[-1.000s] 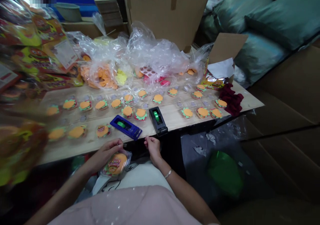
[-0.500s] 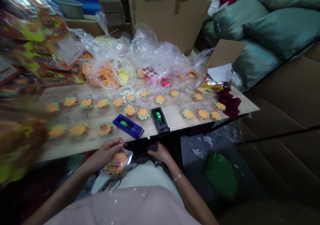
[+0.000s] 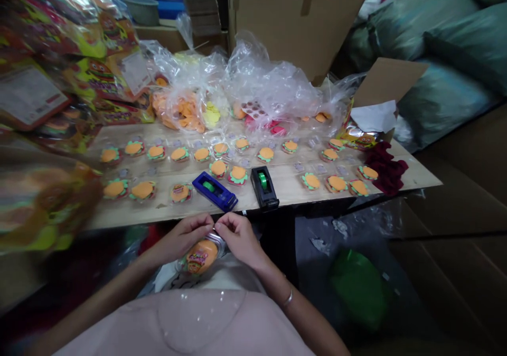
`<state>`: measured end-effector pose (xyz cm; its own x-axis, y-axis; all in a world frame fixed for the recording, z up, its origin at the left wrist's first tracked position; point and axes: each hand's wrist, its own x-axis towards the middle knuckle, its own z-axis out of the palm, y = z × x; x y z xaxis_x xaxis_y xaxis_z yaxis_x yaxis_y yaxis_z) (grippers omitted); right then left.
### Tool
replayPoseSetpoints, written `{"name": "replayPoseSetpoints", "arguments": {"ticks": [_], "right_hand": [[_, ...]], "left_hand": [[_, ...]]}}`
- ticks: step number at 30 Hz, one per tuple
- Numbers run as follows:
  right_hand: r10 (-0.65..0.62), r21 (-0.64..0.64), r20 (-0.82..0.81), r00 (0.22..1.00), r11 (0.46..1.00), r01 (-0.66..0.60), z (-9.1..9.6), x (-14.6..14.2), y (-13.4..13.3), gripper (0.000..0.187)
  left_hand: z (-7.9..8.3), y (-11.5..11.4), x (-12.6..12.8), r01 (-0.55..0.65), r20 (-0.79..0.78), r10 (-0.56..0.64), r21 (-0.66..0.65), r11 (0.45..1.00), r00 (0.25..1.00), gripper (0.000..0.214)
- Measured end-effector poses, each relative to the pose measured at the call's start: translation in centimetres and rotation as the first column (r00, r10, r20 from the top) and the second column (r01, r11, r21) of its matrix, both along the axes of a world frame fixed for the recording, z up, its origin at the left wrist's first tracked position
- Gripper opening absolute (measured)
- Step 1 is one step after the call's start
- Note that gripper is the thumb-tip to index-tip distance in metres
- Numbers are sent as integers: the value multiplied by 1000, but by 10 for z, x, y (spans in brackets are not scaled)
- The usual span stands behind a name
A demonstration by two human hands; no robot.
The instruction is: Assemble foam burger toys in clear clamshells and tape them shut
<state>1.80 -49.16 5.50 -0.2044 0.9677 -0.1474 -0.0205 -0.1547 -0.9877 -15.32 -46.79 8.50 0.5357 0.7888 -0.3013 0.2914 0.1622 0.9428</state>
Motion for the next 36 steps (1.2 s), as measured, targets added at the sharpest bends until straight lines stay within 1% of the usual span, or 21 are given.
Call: {"name": "replayPoseSetpoints", "arguments": {"ticks": [2, 4, 6, 8, 10, 12, 15, 17, 19, 22, 26, 29, 30, 31, 33, 35, 36], "right_hand": [[-20, 16, 53, 998, 1000, 19, -3, 5, 0, 28], [-19, 19, 64, 998, 1000, 17, -3, 13, 1, 28], [56, 12, 5, 998, 998, -56, -1, 21, 2, 28], [202, 6, -67, 977, 979, -202, 2, 26, 4, 29], [362, 11, -77, 929, 932, -362, 5, 28, 8, 31], [484, 31, -31, 875, 875, -483, 6, 28, 14, 33], [584, 77, 52, 810, 806, -586, 8, 25, 26, 33], [628, 98, 99, 772, 765, -636, 9, 24, 34, 31], [663, 120, 149, 734, 725, -678, 10, 22, 40, 28], [675, 140, 252, 693, 683, -716, 13, 21, 47, 22], [655, 134, 376, 655, 661, -738, 14, 20, 51, 20], [627, 145, 426, 652, 664, -734, 14, 20, 51, 19], [611, 137, 444, 655, 677, -723, 14, 22, 50, 18], [584, 125, 465, 666, 701, -702, 14, 23, 49, 18], [480, 131, 496, 724, 782, -609, 16, 27, 43, 20], [287, 206, 496, 820, 878, -431, 20, 32, 33, 20], [189, 254, 479, 857, 905, -342, 22, 33, 28, 16]], "left_hand": [[-2, -2, -1, 0, 2, 0, 15, 1000, 1000, 24], [-3, -3, -2, -23, -17, 23, 24, 999, 1000, 24], [-6, -3, -1, -47, -55, 47, -1, 999, 997, 23], [-9, -3, 0, -47, -80, 41, -67, 997, 996, 26], [-10, -2, 1, -25, -75, 15, -132, 991, 997, 32], [-10, -1, 3, -24, -64, 16, -130, 991, 998, 40], [-11, -1, 3, -36, -43, 32, -92, 995, 999, 54], [-14, -2, 2, -26, 5, 27, -130, 991, 1000, 60], [-17, -3, 1, -16, 70, 29, -182, 983, 997, 61], [-18, -3, 1, -30, 123, 57, -211, 977, 991, 52], [-12, -3, 3, -45, 110, 73, -231, 972, 991, 23], [-8, -3, 5, -11, 74, 29, -223, 975, 997, 14], [-7, -3, 5, -4, 54, 16, -207, 978, 998, 13], [-7, -4, 5, 2, 34, 4, -188, 982, 999, 13], [-7, -5, 4, 17, -4, -18, -158, 987, 1000, 13], [-8, -6, 3, 22, -25, -26, -139, 990, 999, 11], [-8, -7, 2, 21, -35, -26, -132, 991, 999, 10]]}}
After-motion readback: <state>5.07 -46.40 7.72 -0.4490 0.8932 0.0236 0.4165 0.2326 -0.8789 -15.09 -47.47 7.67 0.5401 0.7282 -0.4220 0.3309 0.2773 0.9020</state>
